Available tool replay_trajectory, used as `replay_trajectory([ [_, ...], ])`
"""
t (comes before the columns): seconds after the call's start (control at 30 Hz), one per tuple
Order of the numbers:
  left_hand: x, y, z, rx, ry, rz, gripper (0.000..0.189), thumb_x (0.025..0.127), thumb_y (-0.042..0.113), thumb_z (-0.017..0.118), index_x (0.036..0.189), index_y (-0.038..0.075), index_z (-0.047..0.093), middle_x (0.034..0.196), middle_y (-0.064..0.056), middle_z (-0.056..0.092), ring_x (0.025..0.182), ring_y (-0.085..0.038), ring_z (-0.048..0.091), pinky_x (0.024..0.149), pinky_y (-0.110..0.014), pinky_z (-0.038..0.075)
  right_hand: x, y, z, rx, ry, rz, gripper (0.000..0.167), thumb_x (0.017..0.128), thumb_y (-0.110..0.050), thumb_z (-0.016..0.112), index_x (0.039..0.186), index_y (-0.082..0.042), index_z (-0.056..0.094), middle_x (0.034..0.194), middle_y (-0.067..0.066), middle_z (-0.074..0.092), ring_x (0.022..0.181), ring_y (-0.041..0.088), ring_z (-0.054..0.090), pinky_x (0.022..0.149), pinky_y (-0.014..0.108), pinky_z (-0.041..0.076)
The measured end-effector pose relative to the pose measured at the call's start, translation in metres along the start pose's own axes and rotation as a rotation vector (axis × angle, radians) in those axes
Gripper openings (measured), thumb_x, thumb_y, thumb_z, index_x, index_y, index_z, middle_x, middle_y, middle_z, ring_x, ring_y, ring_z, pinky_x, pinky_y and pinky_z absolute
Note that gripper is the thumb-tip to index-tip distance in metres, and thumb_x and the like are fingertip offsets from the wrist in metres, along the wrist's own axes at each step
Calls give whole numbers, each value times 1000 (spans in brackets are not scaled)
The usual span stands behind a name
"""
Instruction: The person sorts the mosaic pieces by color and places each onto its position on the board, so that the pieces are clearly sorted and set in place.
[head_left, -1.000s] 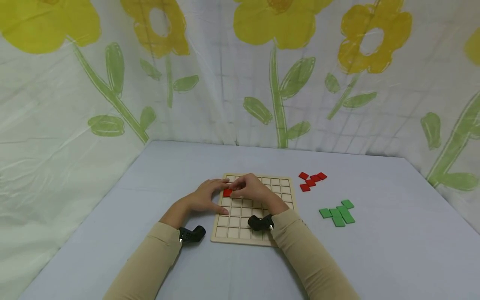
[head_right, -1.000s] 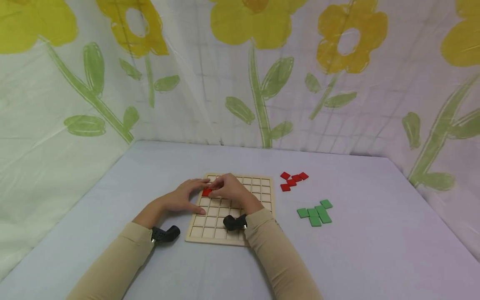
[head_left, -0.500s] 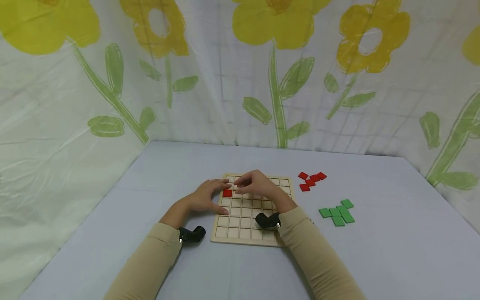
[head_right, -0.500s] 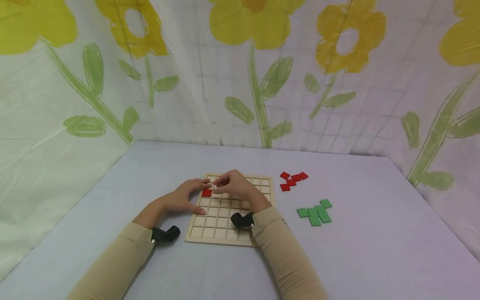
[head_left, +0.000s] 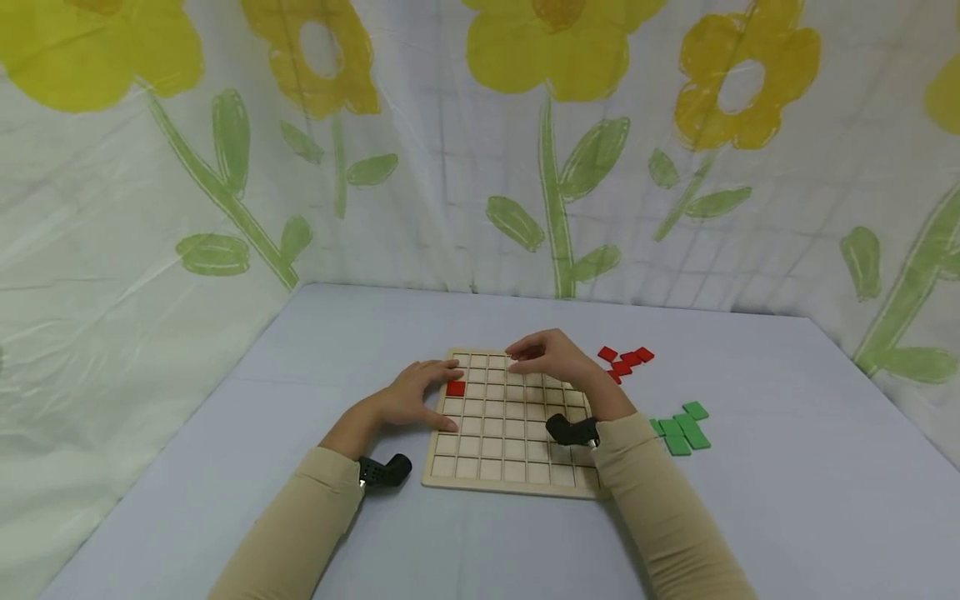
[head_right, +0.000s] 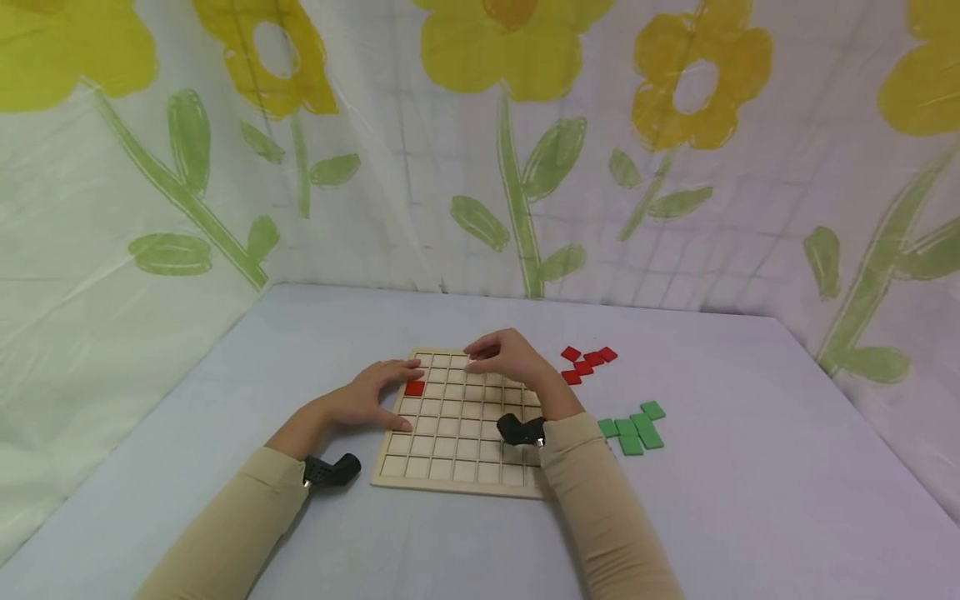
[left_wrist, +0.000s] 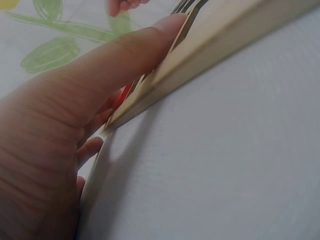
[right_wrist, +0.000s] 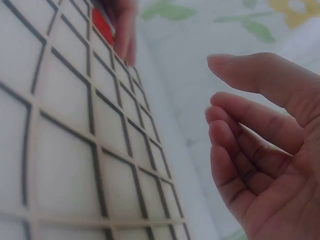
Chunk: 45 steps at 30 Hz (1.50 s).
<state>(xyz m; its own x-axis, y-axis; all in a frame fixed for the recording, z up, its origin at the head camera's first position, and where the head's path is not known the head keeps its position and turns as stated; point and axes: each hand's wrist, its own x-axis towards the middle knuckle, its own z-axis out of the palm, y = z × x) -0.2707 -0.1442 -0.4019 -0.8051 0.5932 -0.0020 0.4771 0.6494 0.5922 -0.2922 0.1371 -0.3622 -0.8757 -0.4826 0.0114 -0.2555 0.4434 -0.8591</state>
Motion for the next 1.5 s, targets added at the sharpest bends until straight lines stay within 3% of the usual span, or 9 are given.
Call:
replay_trajectory([
  [0.2, 1, -2, 0, 6, -1, 14, 85, 69, 43, 79, 140, 16, 41, 153, -5, 28, 143, -31, 17, 117, -53, 8, -7, 3, -26, -8, 15, 31, 44, 84, -17, 69, 121, 4, 59, 119, 24, 59, 97, 19, 60, 88, 38, 52],
  [0.6, 0, -3, 1, 15, -3, 20, 84, 70, 43, 78, 141, 16, 41, 153, -6, 27, 142, -31, 18, 117, -52, 7, -19, 26, -82, -51, 95, 135, 44, 88, -16, 64, 126, 3, 54, 130, 23, 54, 116, 31, 54, 103, 46, 42],
  [0.97, -1, -2, 0, 19, -7, 21, 85, 70, 45, 78, 141, 16, 41, 153, -5, 27, 142, -31, 18, 117, -52, 7, -32, 48, -122, -69, 144, 232, 45, 91, -16, 58, 130, 5, 49, 137, 24, 46, 127, 38, 41, 110, 54, 30],
  [1.37, -2, -1, 0, 24, -10, 10, 85, 70, 46, 77, 141, 18, 40, 154, -4, 26, 143, -31, 16, 117, -52, 8, -41, 71, -139, -95, 214, 380, 47, 94, -18, 52, 135, 3, 43, 144, 26, 34, 133, 41, 28, 111, 56, 26],
  [1.5, -3, -1, -1, 36, -7, -13, 86, 69, 46, 77, 141, 19, 40, 154, -3, 26, 142, -32, 16, 116, -53, 11, -43, 78, -142, -87, 227, 407, 46, 94, -17, 51, 135, 3, 43, 143, 26, 36, 130, 40, 31, 111, 55, 26],
])
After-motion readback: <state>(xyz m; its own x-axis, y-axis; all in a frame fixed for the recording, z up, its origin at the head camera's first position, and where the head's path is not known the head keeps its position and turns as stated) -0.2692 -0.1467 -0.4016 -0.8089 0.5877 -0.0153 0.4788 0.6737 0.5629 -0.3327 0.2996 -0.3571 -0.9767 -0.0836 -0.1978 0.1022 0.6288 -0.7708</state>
